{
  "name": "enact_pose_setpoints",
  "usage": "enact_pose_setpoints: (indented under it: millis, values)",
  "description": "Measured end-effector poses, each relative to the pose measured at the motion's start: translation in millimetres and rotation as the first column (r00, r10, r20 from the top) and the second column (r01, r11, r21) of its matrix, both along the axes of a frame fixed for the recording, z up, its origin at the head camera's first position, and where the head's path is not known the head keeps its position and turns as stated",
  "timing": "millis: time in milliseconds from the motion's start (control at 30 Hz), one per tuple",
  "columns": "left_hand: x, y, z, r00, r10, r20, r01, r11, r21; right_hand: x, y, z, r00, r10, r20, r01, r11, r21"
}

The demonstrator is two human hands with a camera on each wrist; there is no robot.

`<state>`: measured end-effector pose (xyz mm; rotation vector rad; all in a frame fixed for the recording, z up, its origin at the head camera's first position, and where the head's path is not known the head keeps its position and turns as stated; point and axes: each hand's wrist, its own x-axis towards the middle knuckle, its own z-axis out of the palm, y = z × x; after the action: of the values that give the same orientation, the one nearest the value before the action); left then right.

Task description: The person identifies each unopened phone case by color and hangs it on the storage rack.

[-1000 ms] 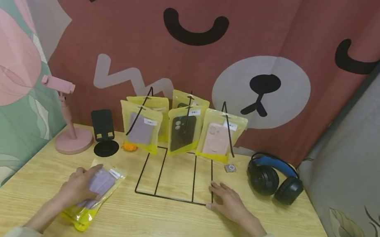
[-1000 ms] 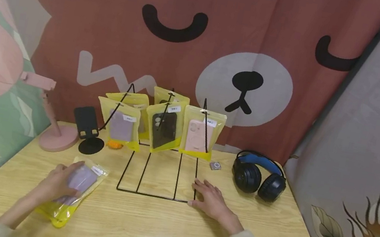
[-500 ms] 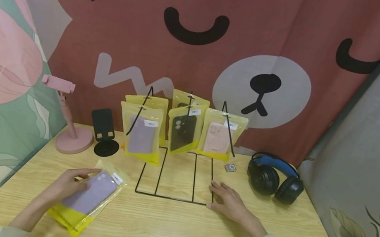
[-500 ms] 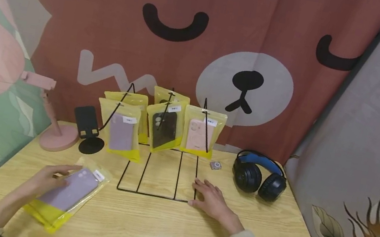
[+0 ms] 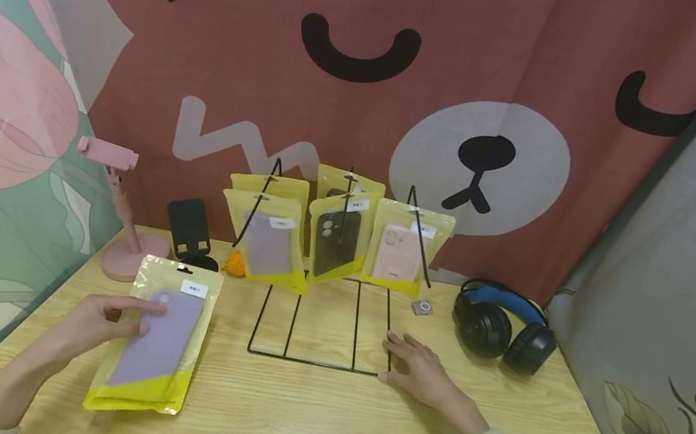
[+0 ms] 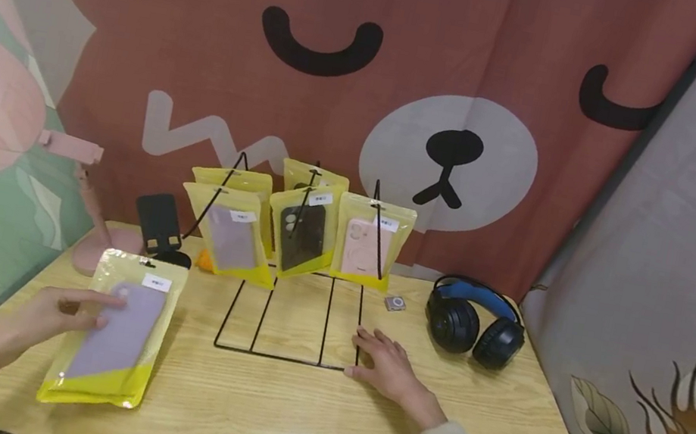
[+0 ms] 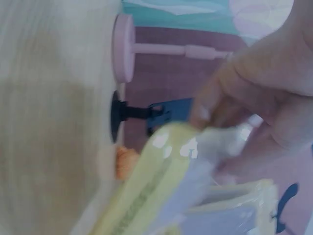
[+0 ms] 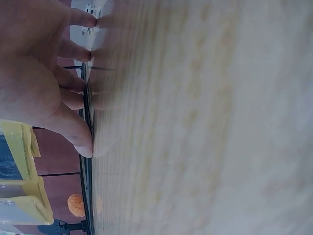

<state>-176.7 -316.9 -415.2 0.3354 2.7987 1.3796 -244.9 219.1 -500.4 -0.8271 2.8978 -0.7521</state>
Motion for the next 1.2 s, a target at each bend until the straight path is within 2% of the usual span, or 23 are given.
enact_pose_setpoints:
  millis: [100, 233, 367, 467, 600, 733, 1000, 1200]
  values:
    - [7.4, -0.8, 11.1, 0.998, -0.010, -0.059, 0.016, 0.995, 0.094, 0.3, 0.1, 0.7, 1.000, 0.003, -0.003, -0.003, 1.000, -0.003]
    - [19.2, 9.5, 27.7, 0.992, -0.044, -0.115, 0.068, 0.975, 0.214, 0.6, 0.6, 0.8, 1.000, 0.003, -0.006, -0.003, 1.000, -0.004]
    - [26.7, 29.8, 41.4, 0.968, -0.142, -0.206, 0.204, 0.924, 0.323, 0.8, 0.7, 1.0, 1.000, 0.002, -0.008, -0.002, 1.000, -0.007]
    - [26.8, 42.6, 49.1, 0.947, -0.195, -0.255, 0.278, 0.895, 0.349, 0.6, 0.4, 1.1, 1.000, 0.000, -0.007, -0.001, 1.000, -0.007]
    - [20.4, 53.1, 54.3, 0.941, -0.200, -0.274, 0.283, 0.910, 0.304, 0.6, 0.4, 1.1, 1.000, 0.002, -0.002, -0.002, 1.000, -0.003]
    - [12.8, 57.4, 54.0, 0.940, -0.218, -0.261, 0.290, 0.916, 0.277, 1.3, 0.4, 1.7, 1.000, 0.008, 0.007, -0.008, 1.000, -0.006]
    - [3.1, 59.2, 51.4, 0.967, -0.181, -0.179, 0.222, 0.944, 0.244, 0.5, -0.1, 0.3, 1.000, -0.010, 0.017, 0.010, 1.000, 0.006]
    - [-8.4, 62.6, 47.5, 0.976, -0.158, -0.152, 0.185, 0.965, 0.188, 1.4, 0.1, 0.8, 1.000, -0.002, 0.013, 0.002, 1.000, 0.005]
